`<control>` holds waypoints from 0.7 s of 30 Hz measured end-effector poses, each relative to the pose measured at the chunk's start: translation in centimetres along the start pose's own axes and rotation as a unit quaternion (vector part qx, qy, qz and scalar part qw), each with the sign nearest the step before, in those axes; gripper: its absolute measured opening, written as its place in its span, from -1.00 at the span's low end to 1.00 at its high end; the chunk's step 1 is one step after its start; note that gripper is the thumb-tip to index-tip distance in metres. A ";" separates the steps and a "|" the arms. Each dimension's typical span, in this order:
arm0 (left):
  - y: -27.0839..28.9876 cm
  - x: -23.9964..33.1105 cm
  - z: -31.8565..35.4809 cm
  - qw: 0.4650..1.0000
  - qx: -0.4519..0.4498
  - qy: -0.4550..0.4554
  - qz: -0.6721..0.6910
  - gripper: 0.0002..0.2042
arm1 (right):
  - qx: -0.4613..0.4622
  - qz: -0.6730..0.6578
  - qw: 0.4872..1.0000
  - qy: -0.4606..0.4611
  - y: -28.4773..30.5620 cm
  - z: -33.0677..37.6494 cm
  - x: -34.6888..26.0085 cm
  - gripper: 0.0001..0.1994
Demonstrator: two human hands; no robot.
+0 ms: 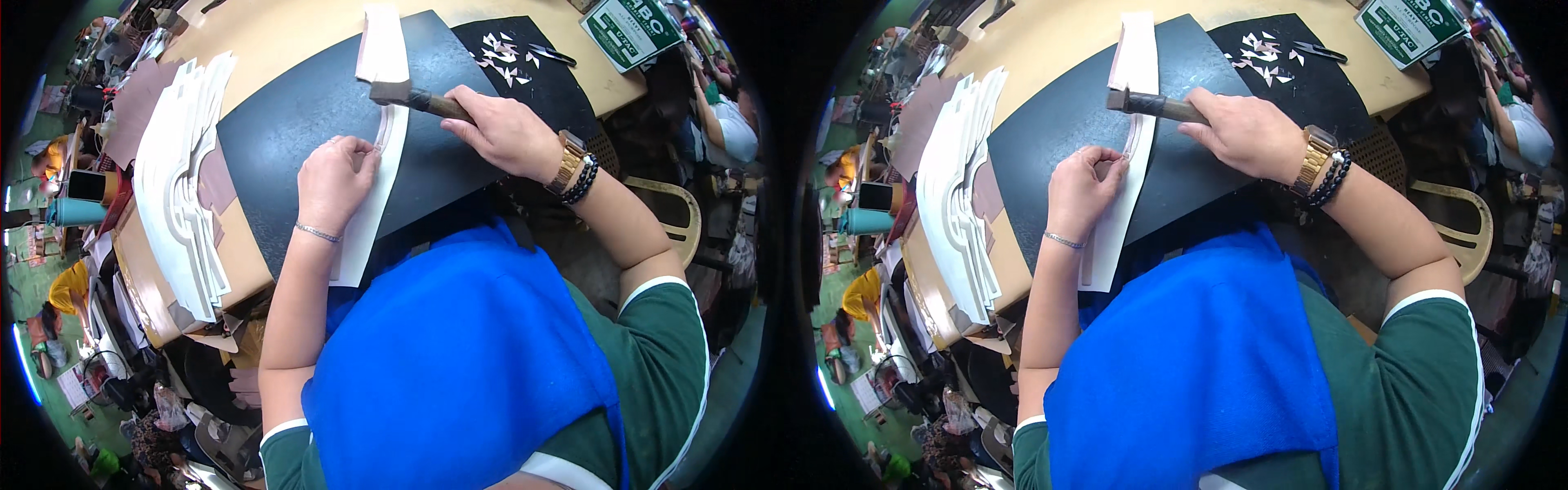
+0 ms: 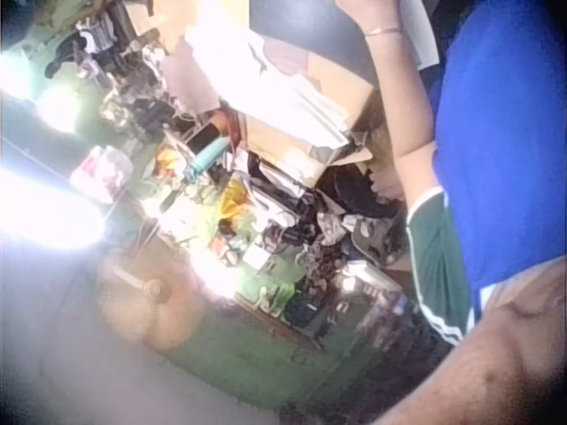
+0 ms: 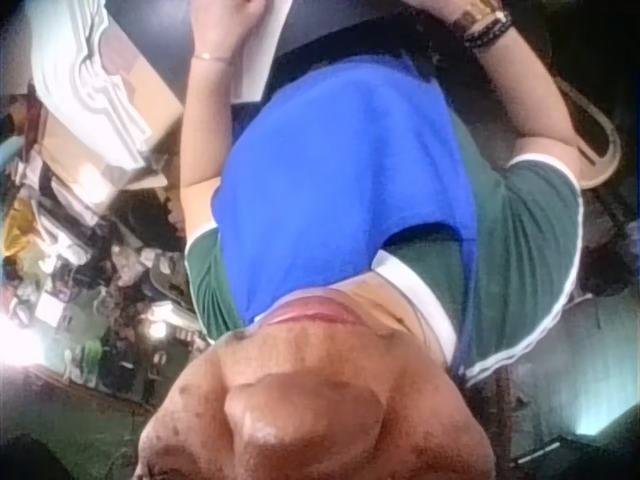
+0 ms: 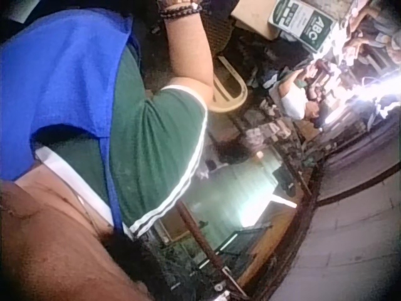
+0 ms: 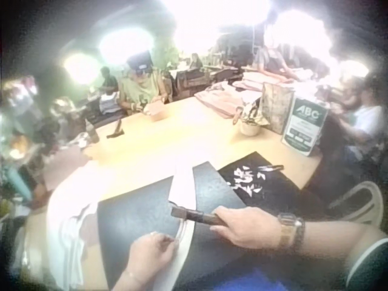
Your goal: The person assembles leather components by hand and using a hammer. They align two leather pieces, use a small tool to apply adhesive or mark edges, and then use a hammer to press the seams together on a work surface.
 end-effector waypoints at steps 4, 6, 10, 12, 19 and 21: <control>0.4 0.8 0.6 0.998 0.030 -0.044 -0.045 -0.86 | -0.096 -0.009 0.994 -0.044 -1.8 0.4 -0.6 -0.67; 0.7 1.3 0.6 0.996 0.026 -0.065 -0.056 -0.85 | -0.088 0.051 0.993 -0.057 -1.3 0.1 0.0 -0.67; 0.7 0.2 0.4 0.999 -0.033 -0.036 -0.018 -0.84 | -0.034 0.024 0.999 -0.010 -0.3 0.1 -1.2 -0.67; 0.5 -0.4 0.2 0.999 -0.050 -0.016 0.004 -0.83 | -0.075 -0.003 0.997 0.000 -1.4 0.8 -2.3 -0.67; 1.1 0.4 0.0 0.996 -0.059 -0.048 -0.041 -0.83 | -0.051 0.012 0.999 -0.012 -0.9 0.7 -2.1 -0.66; 1.0 0.3 0.0 0.994 -0.076 -0.070 -0.033 -0.83 | -0.121 0.028 0.991 -0.055 -2.3 1.1 -1.8 -0.65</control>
Point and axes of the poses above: each hand's wrist, its own z-axis away from the middle knuckle, its own y-axis out of the back of the hand, x = y × z, the point moved 10 cm from there along -z, towards the middle knuckle
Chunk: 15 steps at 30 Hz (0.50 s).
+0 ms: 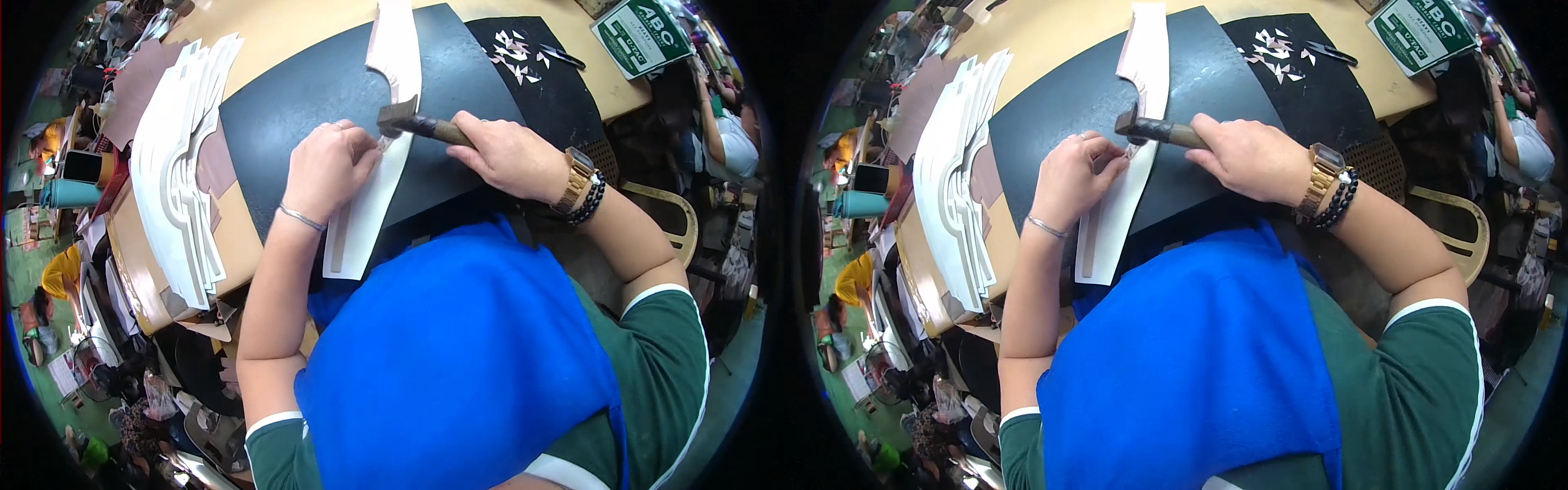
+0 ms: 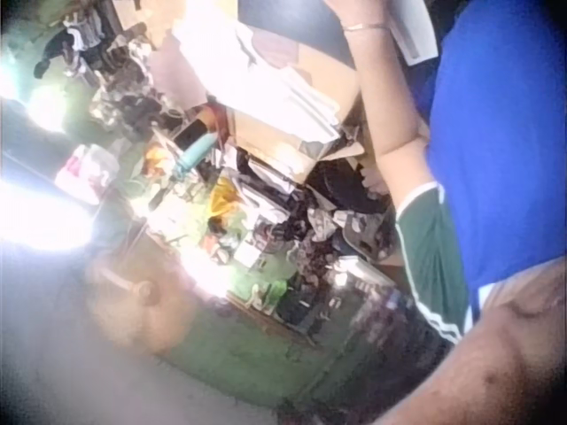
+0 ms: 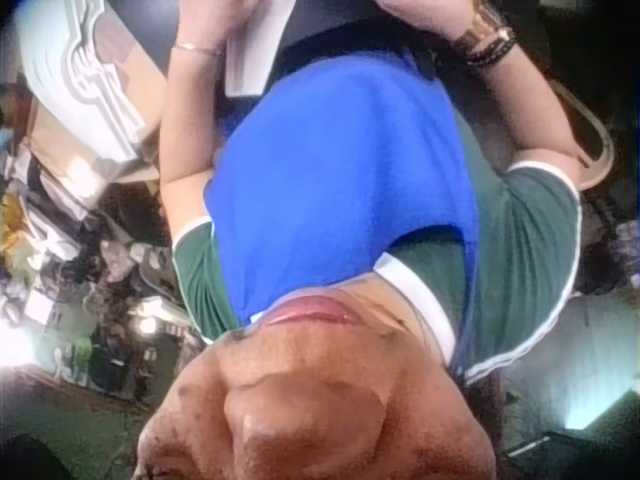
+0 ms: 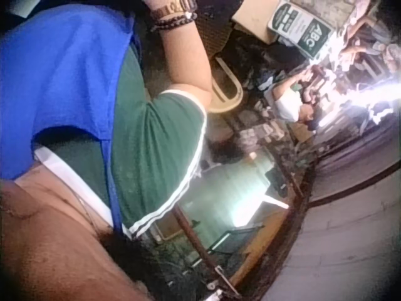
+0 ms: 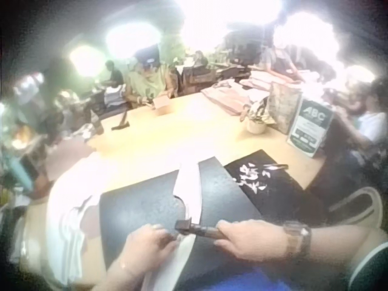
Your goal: The person assembles leather components by hand and using a hammer. They align two leather pieces, use a small tool to apply adhesive or mark edges, and then use a hammer to press the seams together on a work surface.
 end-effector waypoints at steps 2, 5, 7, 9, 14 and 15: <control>-0.3 -1.0 -0.2 0.998 -0.039 -0.010 0.048 -0.82 | -0.021 -0.018 0.999 -0.022 -0.6 -0.2 0.8 -0.65; -1.0 -3.1 -0.5 0.980 -0.085 0.078 0.160 -0.77 | -0.022 -0.011 0.999 -0.030 -0.7 -0.1 0.9 -0.64; -1.2 -3.5 -0.6 0.975 -0.106 0.090 0.175 -0.76 | -0.017 -0.012 0.999 -0.026 -0.9 -0.1 1.0 -0.63; -1.3 -3.6 -0.6 0.972 -0.127 0.097 0.173 -0.75 | -0.014 -0.009 1.000 -0.019 -1.0 -0.1 1.1 -0.63; -1.2 -2.9 -1.0 0.975 -0.145 0.088 0.145 -0.77 | -0.026 -0.016 0.999 -0.031 -1.1 -0.1 1.1 -0.64; -1.1 -2.7 -1.0 0.977 -0.146 0.081 0.135 -0.78 | -0.024 -0.015 0.999 -0.029 -1.1 -0.1 1.1 -0.64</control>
Point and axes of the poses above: each hand's wrist, its own z-axis away from the middle knuckle, its own y-axis out of the back of the hand, x = y × z, the point moved 10 cm from there along -z, towards the middle knuckle
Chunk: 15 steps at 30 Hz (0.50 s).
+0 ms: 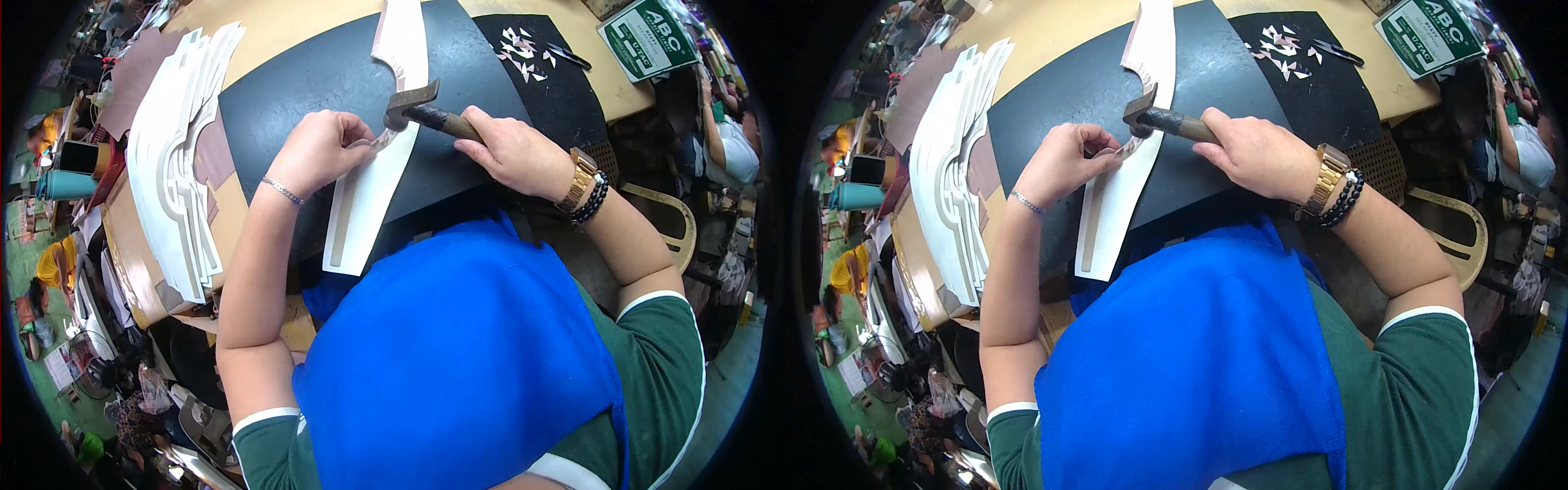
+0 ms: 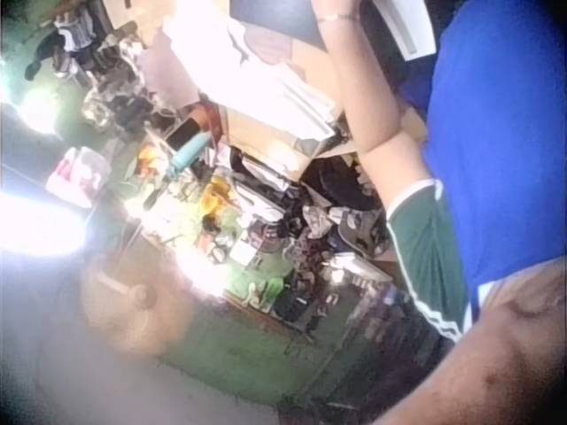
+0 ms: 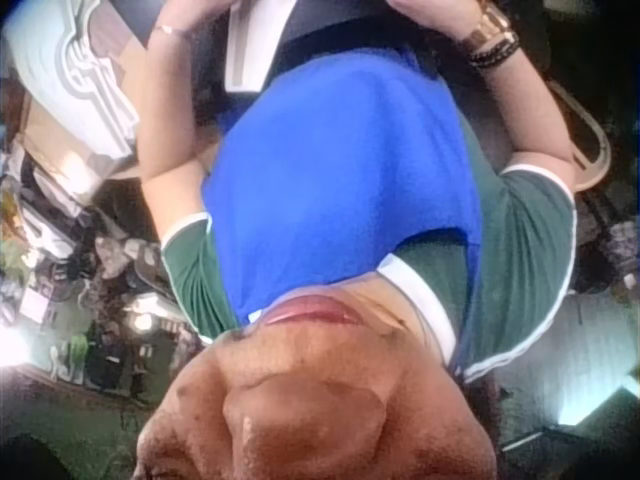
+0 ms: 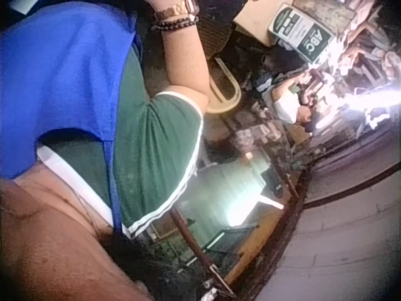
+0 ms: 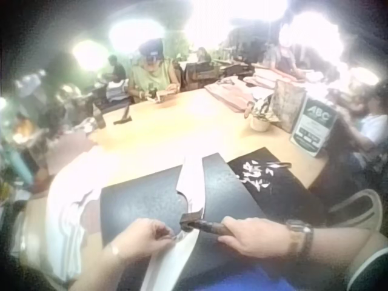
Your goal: The person assembles leather components by hand and using a hammer. They align two leather pieces, use a small tool to apply adhesive or mark edges, and then use a hammer to press the seams together on a work surface.
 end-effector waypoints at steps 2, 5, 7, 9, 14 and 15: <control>0.1 1.0 0.1 0.994 0.030 -0.079 -0.062 -0.81 | 0.005 0.003 1.000 0.005 0.0 0.0 0.0 -0.64; 0.2 1.1 0.4 0.991 0.027 -0.117 -0.053 -0.83 | 0.012 0.006 1.000 0.013 0.1 0.0 -0.2 -0.65; 0.3 0.9 0.6 0.992 0.020 -0.117 -0.035 -0.85 | 0.015 0.010 1.000 0.018 0.3 0.0 -0.4 -0.66; 0.5 0.8 0.7 0.992 0.026 -0.116 -0.038 -0.85 | 0.017 0.016 0.999 0.024 0.7 0.0 -0.9 -0.67; 0.6 1.4 0.9 0.985 0.048 -0.146 -0.079 -0.87 | 0.054 -0.054 0.995 0.062 0.9 0.3 -2.9 -0.68; 0.6 1.3 1.0 0.985 0.051 -0.145 -0.082 -0.88 | 0.031 -0.060 0.997 0.044 0.6 0.3 -3.1 -0.68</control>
Point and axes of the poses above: each hand's wrist, its own z-axis away from the middle knuckle, its own y-axis out of the back of the hand, x = y × z, the point moved 10 cm from there along -z, towards the middle knuckle
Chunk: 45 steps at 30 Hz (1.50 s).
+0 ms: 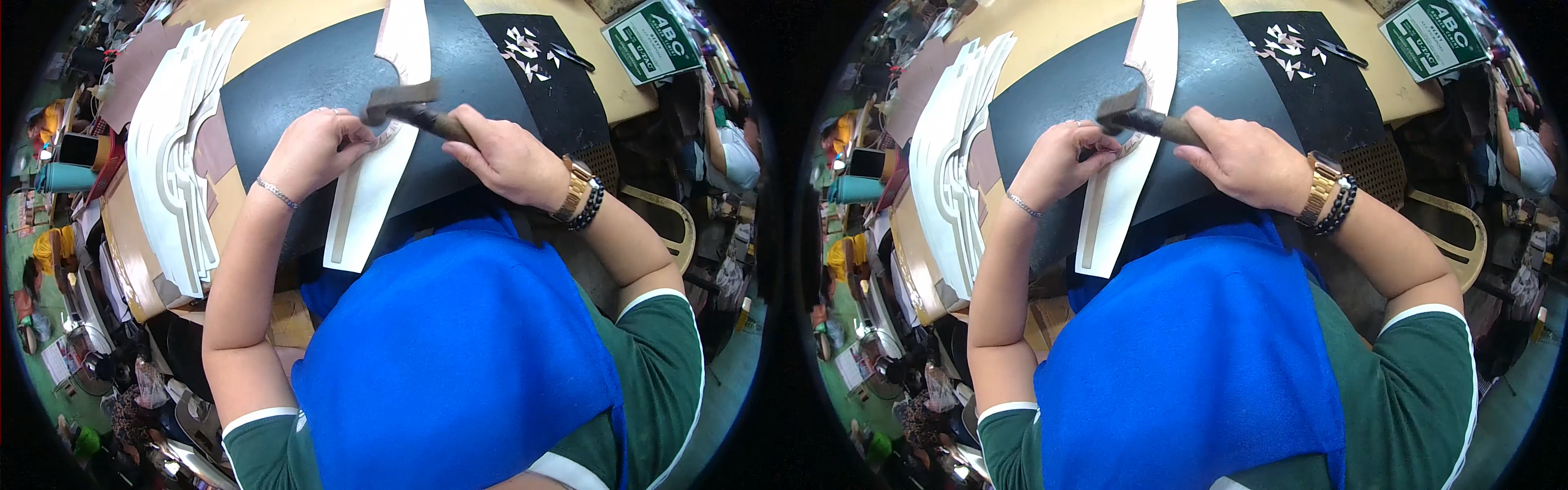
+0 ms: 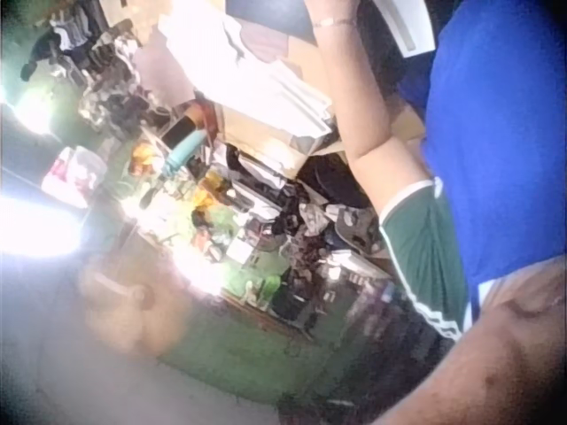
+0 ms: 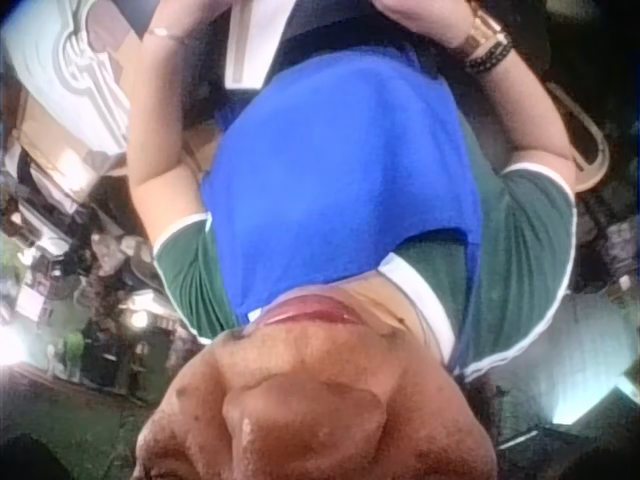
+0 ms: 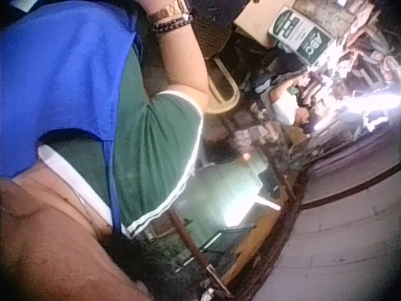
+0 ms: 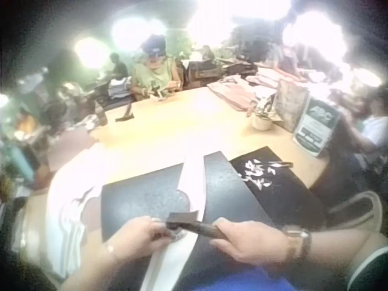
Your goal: The person assembles leather components by hand and using a hammer. They align two leather pieces, use a small tool to apply adhesive or mark edges, and then use a hammer to press the seams together on a work surface.
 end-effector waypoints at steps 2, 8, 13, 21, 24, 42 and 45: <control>-0.1 -0.3 0.2 1.000 0.005 -0.002 -0.017 -0.89 | -0.012 0.078 0.997 -0.001 0.1 -0.2 -0.1 -0.69; 0.2 0.0 0.7 0.999 0.023 -0.004 -0.037 -0.90 | -0.026 0.047 0.998 -0.019 -0.4 -0.1 -0.5 -0.69; 0.4 0.2 1.3 0.998 0.035 -0.033 -0.037 -0.89 | 0.040 0.066 0.995 0.059 1.1 -0.1 -1.2 -0.68; 0.6 -0.7 2.2 0.998 0.051 0.021 -0.022 -0.87 | 0.013 0.031 0.998 0.052 -0.4 -0.5 -1.1 -0.67; 0.7 -1.3 3.4 0.992 0.116 0.041 -0.038 -0.83 | -0.047 0.048 0.998 0.009 -1.5 -0.5 -1.2 -0.67; -0.5 0.9 9.9 0.934 0.287 0.139 -0.163 -0.58 | 0.006 0.002 0.996 0.089 -1.7 -2.3 -2.3 -0.65; -0.5 1.2 9.9 0.930 0.295 0.134 -0.173 -0.59 | 0.007 -0.045 0.996 0.083 -2.2 -2.0 -2.5 -0.63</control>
Point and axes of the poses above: each hand's wrist, its own z-axis away from the middle knuckle, its own y-axis out of the back of the hand, x = y × z, the point moved 10 cm from there along -z, towards the middle knuckle
